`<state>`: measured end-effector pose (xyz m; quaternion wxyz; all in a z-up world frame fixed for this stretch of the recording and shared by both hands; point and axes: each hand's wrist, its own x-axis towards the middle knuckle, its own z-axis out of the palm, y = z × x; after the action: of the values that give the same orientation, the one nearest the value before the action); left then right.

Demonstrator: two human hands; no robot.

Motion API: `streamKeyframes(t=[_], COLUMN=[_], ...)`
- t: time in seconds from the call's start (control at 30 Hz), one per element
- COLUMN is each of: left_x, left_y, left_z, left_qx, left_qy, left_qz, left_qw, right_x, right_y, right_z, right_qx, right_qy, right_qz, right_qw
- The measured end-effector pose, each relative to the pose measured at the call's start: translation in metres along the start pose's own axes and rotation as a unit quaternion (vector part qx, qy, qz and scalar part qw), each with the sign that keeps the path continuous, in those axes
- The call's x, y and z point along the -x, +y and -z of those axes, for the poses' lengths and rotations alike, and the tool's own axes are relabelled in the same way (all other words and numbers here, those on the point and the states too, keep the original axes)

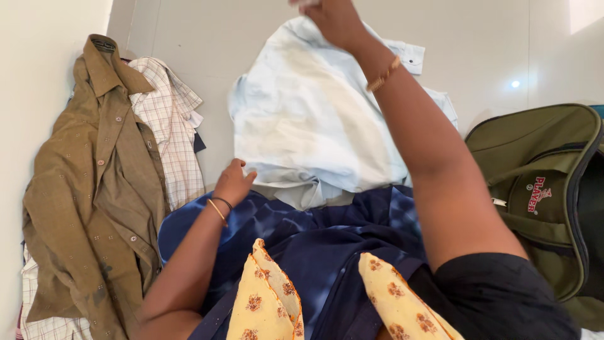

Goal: The person buttons a light blue shirt and then folds it by tucking in the sleeves and flattening the torso section on the floor.

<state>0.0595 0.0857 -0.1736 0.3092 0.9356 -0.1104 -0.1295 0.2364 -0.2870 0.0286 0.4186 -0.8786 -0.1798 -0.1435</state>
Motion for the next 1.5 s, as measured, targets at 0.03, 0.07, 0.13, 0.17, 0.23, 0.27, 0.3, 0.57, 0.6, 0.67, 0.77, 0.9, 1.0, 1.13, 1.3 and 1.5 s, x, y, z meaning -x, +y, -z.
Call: streamKeyframes(t=[0.03,0.07,0.13,0.17,0.23,0.27,0.3,0.57,0.6,0.67,0.77,0.9,1.0,1.13,1.3,1.5], left_x=[-0.009,-0.021,-0.054,-0.072,-0.103,-0.115,-0.127,-0.154,-0.156,-0.164,-0.17,-0.174,-0.168,-0.159,-0.145,-0.091], left_y=[-0.007,-0.013,-0.023,-0.026,-0.029,-0.029,-0.03,-0.068,-0.076,-0.095,-0.118,-0.128,-0.127,-0.087,-0.014,0.06], left_z=[0.002,0.004,0.012,0.014,0.017,0.016,0.014,-0.037,-0.044,-0.049,-0.053,-0.047,-0.044,-0.045,-0.058,-0.069], left_qx=[-0.028,-0.056,-0.088,-0.092,-0.097,-0.096,-0.094,0.052,0.031,0.006,-0.036,-0.132,-0.199,-0.303,-0.205,-0.317], left_qy=[-0.033,-0.067,-0.088,-0.078,-0.053,-0.035,-0.018,0.019,0.023,0.032,0.011,-0.051,-0.094,0.056,0.071,-0.274], left_qz=[0.017,0.033,0.048,0.047,0.106,0.121,0.135,0.25,0.239,0.229,0.245,0.325,0.36,0.304,-0.272,-0.208], left_qw=[0.999,0.996,0.991,0.992,0.988,0.987,0.986,0.967,0.97,0.973,0.969,0.935,0.906,0.902,0.938,0.884], right_x=[0.016,0.037,0.083,0.107,0.158,0.184,0.209,0.353,0.359,0.36,0.348,0.334,0.333,0.331,0.323,0.325], right_y=[0.004,0.009,0.02,0.027,0.046,0.057,0.069,0.122,0.124,0.125,0.12,0.103,0.095,0.099,0.124,0.142], right_z=[-0.001,-0.003,-0.002,0.0,-0.001,-0.003,-0.005,-0.039,-0.043,-0.055,-0.065,-0.072,-0.071,-0.062,-0.039,-0.005], right_qx=[0.008,0.037,0.114,0.11,0.104,0.102,0.106,0.09,0.1,0.146,0.169,0.155,0.115,0.047,-0.046,0.052], right_qy=[-0.017,-0.042,-0.082,-0.111,-0.148,-0.157,-0.166,-0.197,-0.213,-0.268,-0.319,-0.376,-0.401,-0.388,-0.172,0.019], right_qz=[0.01,0.043,0.111,0.07,-0.01,-0.048,-0.077,-0.211,-0.217,-0.239,-0.274,-0.241,-0.198,-0.218,-0.302,-0.332], right_qw=[1.0,0.997,0.984,0.985,0.983,0.981,0.977,0.953,0.948,0.922,0.891,0.881,0.887,0.894,0.937,0.942])
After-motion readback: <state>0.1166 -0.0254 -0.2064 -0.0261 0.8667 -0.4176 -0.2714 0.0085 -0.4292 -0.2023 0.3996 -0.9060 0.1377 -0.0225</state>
